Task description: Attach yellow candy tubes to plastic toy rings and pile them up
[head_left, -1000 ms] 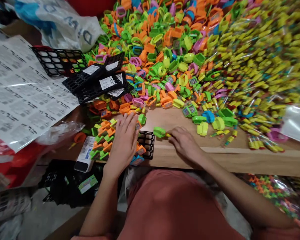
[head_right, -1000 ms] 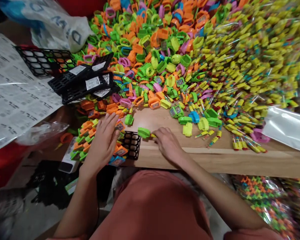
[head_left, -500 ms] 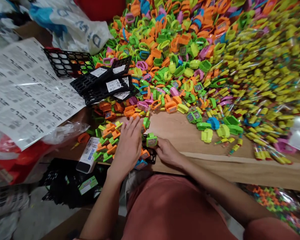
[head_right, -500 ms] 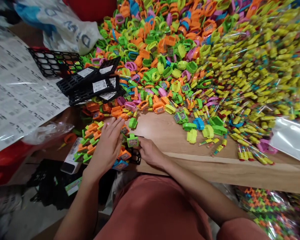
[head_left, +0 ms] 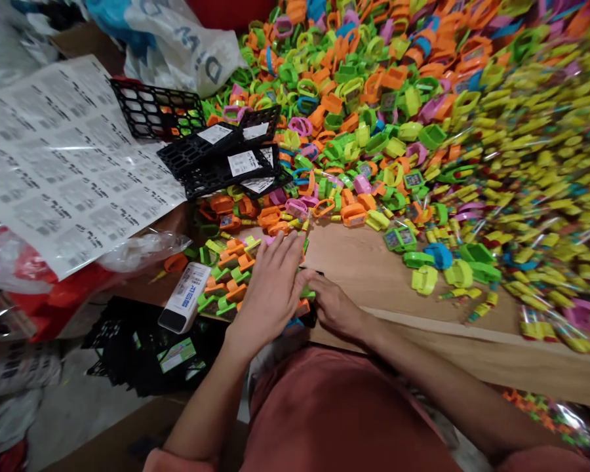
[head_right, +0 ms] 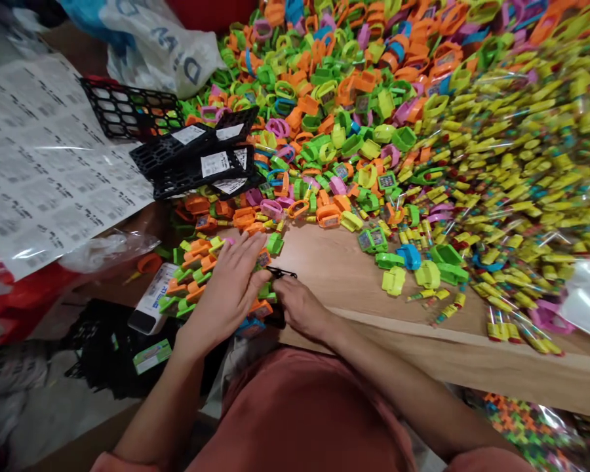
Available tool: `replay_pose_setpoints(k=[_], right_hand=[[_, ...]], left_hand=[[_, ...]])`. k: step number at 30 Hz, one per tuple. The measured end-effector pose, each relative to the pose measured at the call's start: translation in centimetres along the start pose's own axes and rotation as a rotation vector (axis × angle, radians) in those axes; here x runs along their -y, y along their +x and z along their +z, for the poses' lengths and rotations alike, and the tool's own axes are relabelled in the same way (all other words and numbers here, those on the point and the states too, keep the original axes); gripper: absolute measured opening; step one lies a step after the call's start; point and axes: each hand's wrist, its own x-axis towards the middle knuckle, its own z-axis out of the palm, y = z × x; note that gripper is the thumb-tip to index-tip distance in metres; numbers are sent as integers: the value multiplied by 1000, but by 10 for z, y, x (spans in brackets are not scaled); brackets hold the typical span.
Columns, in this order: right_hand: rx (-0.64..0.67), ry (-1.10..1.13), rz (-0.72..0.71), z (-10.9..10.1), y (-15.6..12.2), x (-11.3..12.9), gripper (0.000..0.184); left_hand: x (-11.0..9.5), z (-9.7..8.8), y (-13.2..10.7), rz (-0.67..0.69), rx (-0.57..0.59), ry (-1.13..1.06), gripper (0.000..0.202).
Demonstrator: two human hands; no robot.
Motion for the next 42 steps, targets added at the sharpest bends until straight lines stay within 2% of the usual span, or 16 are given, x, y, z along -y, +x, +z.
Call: replay_pose_setpoints(k=[3,5,7,10,13,15,17,19,21,25,27,30,37,40,42], right_hand=[[155,111,72,-20,14,3,26],[204,164,95,-38,31,3,20],[129,56,72,-54,53,-1,17],[-20,-294,18,-65,88,-17,22],[-18,-439,46,-65,107,-36,22],[-6,-448,44,-66,105,-41,19],[-30,-387,17,-69,91,-38,20],[-95,-262,31,-70,70,-30,18],[-142,-73,115,-67,51,-18,14],[-117,344,246,-42,29,0,17],[-88,420,259,-27,26,2,20],[-54,345,247,-18,25,-1,21],[-68,108,-9,-8,12,-12,22],[-18,77,4,-5,15,-9,26],[54,133,48,-12,22,-6,26]], left_hand=[[-3,0,1,-12,-5,61,55],[-1,1,-1,-19,-20,80,51],[2,2,-4,-12,-40,75,48],[9,2,-8,25,-50,47,53],[14,1,-9,47,-39,31,66],[14,0,-10,42,-37,23,67],[12,0,-10,39,-45,13,62],[9,0,-10,39,-46,8,57],[7,-1,-10,37,-41,10,54],[5,-2,-9,36,-43,17,51],[5,-2,-9,38,-52,15,51],[5,0,-10,37,-57,16,52],[0,-3,-7,36,-10,32,52],[-4,-5,0,36,22,58,52],[-5,-5,4,11,11,93,49]])
